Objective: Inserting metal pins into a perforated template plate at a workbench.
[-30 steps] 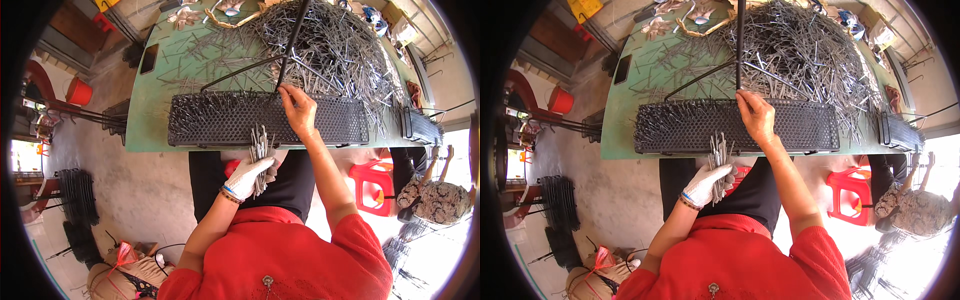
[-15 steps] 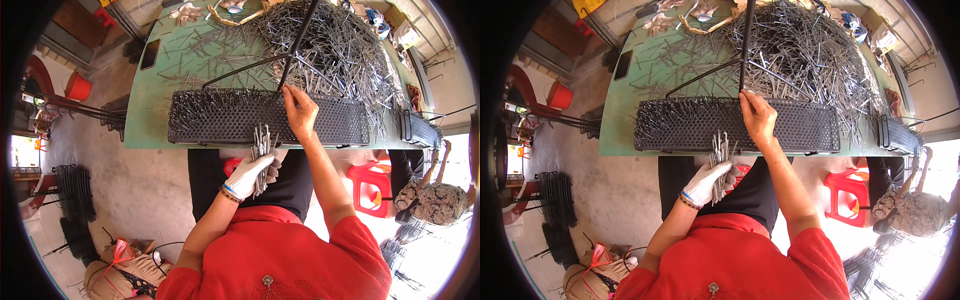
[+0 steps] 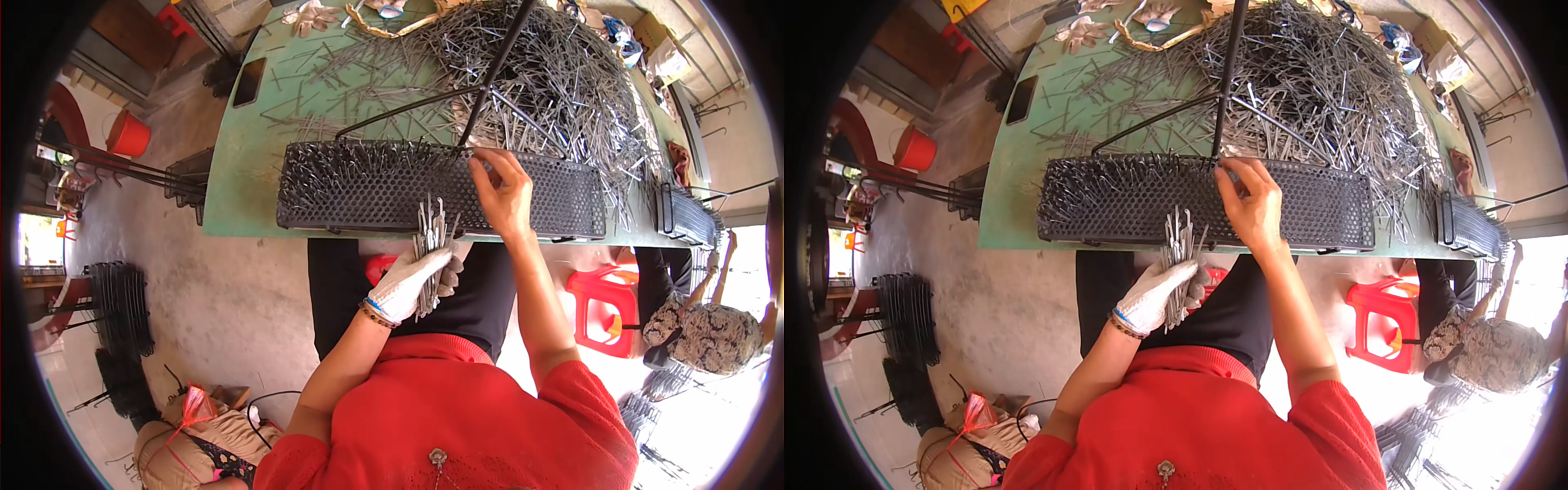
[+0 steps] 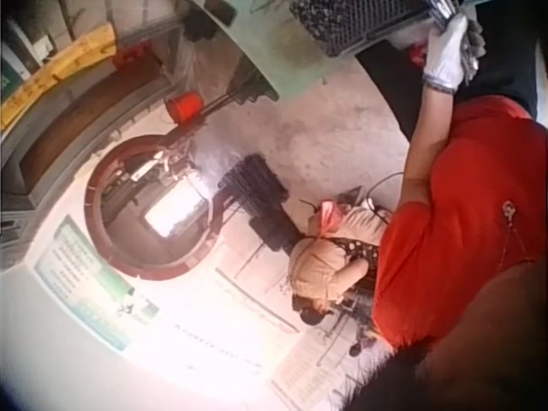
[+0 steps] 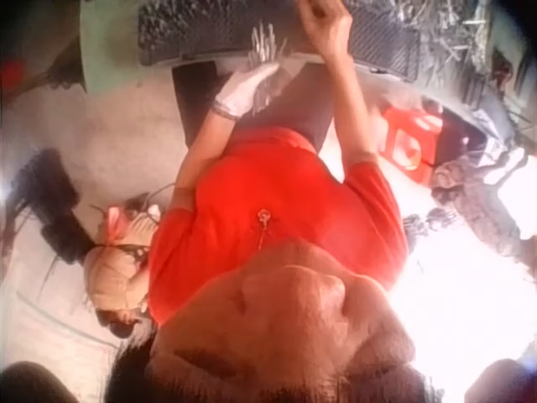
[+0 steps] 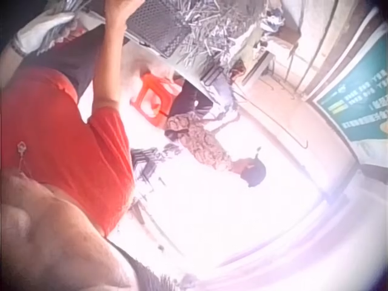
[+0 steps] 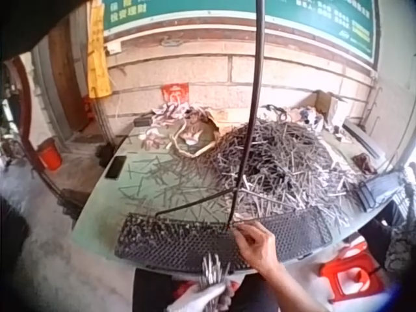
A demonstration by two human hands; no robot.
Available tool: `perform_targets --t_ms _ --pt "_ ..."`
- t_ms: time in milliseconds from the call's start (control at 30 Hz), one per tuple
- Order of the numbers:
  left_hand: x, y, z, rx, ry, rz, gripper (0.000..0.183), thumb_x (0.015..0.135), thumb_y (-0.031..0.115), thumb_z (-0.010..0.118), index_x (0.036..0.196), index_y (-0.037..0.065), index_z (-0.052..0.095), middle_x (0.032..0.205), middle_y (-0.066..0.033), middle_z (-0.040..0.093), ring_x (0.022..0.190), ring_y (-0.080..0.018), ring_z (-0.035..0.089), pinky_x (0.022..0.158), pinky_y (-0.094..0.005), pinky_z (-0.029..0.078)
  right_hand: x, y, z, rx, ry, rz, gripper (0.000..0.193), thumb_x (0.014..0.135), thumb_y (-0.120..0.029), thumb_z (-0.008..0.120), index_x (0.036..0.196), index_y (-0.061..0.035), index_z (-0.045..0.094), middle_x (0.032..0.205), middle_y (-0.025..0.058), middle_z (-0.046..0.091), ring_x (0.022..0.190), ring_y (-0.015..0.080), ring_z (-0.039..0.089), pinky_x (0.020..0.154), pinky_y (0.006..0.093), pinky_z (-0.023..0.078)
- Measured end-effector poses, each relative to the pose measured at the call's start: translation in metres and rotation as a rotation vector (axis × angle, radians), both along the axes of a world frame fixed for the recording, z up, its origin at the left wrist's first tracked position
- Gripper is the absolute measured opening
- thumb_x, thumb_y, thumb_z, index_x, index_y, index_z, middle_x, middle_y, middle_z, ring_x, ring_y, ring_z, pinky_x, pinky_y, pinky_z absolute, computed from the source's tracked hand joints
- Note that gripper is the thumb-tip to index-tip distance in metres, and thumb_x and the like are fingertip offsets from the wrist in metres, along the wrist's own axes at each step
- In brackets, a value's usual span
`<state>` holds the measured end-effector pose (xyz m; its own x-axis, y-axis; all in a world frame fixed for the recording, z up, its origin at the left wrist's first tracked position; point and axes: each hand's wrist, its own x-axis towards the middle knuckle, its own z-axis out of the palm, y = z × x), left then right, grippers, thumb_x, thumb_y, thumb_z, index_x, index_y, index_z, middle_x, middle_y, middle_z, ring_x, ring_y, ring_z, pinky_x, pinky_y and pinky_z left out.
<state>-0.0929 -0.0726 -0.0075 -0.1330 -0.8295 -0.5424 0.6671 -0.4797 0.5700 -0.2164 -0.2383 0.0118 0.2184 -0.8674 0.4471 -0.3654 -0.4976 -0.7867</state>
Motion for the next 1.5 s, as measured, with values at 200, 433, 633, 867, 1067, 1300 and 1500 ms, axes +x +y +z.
perform_targets --t_ms 200,433,633,867,1067,1300,1500 --pt "-0.001 -0.005 0.012 -0.033 0.034 0.030 0.025 0.097 0.025 0.059 0.108 0.003 0.063 0.089 -0.0064 0.069 0.072 -0.0148 0.067 0.060 -0.0257 0.056 -0.021 0.034 0.021 0.481 0.166 0.331 0.023 0.087 -0.021 0.074 0.096 0.0002 0.073 0.084 0.0081 0.069 0.067 0.0104 0.057 0.061 0.0280 0.047" --pt "-0.005 -0.006 0.010 0.021 0.055 0.054 0.026 0.098 0.027 0.058 0.110 0.004 0.062 0.088 -0.0070 0.069 0.070 -0.0151 0.067 0.058 -0.0247 0.055 -0.028 0.027 0.021 0.574 -0.272 0.155 0.019 0.094 -0.017 0.066 0.097 0.0010 0.070 0.079 0.0029 0.070 0.055 0.0040 0.053 0.051 0.0194 0.043" --pt "-0.007 -0.011 0.002 0.050 0.028 -0.055 0.023 0.097 0.025 0.058 0.101 0.004 0.067 0.083 -0.0045 0.070 0.064 -0.0114 0.066 0.056 -0.0228 0.056 -0.015 -0.013 0.015 0.166 -0.315 -0.043 0.016 0.095 -0.015 0.065 0.101 -0.0009 0.069 0.083 0.0025 0.071 0.058 0.0043 0.055 0.053 0.0189 0.045" --pt "-0.010 -0.011 -0.002 0.087 0.015 0.046 0.023 0.094 0.024 0.062 0.100 0.001 0.062 0.081 -0.0084 0.068 0.065 -0.0168 0.068 0.059 -0.0290 0.059 -0.008 -0.031 -0.005 -0.002 -0.216 -0.113 0.010 0.092 -0.011 0.068 0.098 -0.0023 0.068 0.079 0.0057 0.068 0.057 0.0097 0.060 0.055 0.0239 0.049" --pt "-0.009 -0.009 0.002 0.049 0.062 0.003 0.024 0.096 0.023 0.060 0.103 0.001 0.063 0.085 -0.0103 0.069 0.068 -0.0201 0.069 0.062 -0.0321 0.060 -0.013 -0.028 -0.008 -0.180 -0.038 -0.068 0.011 0.088 -0.006 0.069 0.099 -0.0025 0.069 0.084 0.0118 0.069 0.068 0.0221 0.066 0.062 0.0300 0.052" --pt "-0.007 -0.009 0.000 0.069 0.018 -0.035 0.021 0.095 0.020 0.062 0.104 0.001 0.062 0.086 -0.0101 0.069 0.068 -0.0184 0.069 0.058 -0.0289 0.059 -0.002 -0.028 -0.001 -0.304 0.136 0.029 0.013 0.086 -0.006 0.070 0.099 -0.0026 0.069 0.088 0.0121 0.068 0.075 0.0296 0.068 0.066 0.0341 0.054" --pt "-0.005 -0.010 0.001 0.067 -0.001 -0.041 0.020 0.094 0.019 0.063 0.104 0.001 0.062 0.087 -0.0100 0.069 0.067 -0.0167 0.068 0.056 -0.0265 0.057 0.004 -0.027 -0.002 -0.326 0.237 0.091 0.014 0.087 -0.009 0.069 0.099 -0.0024 0.070 0.090 0.0120 0.068 0.071 0.0285 0.068 0.064 0.0334 0.054"
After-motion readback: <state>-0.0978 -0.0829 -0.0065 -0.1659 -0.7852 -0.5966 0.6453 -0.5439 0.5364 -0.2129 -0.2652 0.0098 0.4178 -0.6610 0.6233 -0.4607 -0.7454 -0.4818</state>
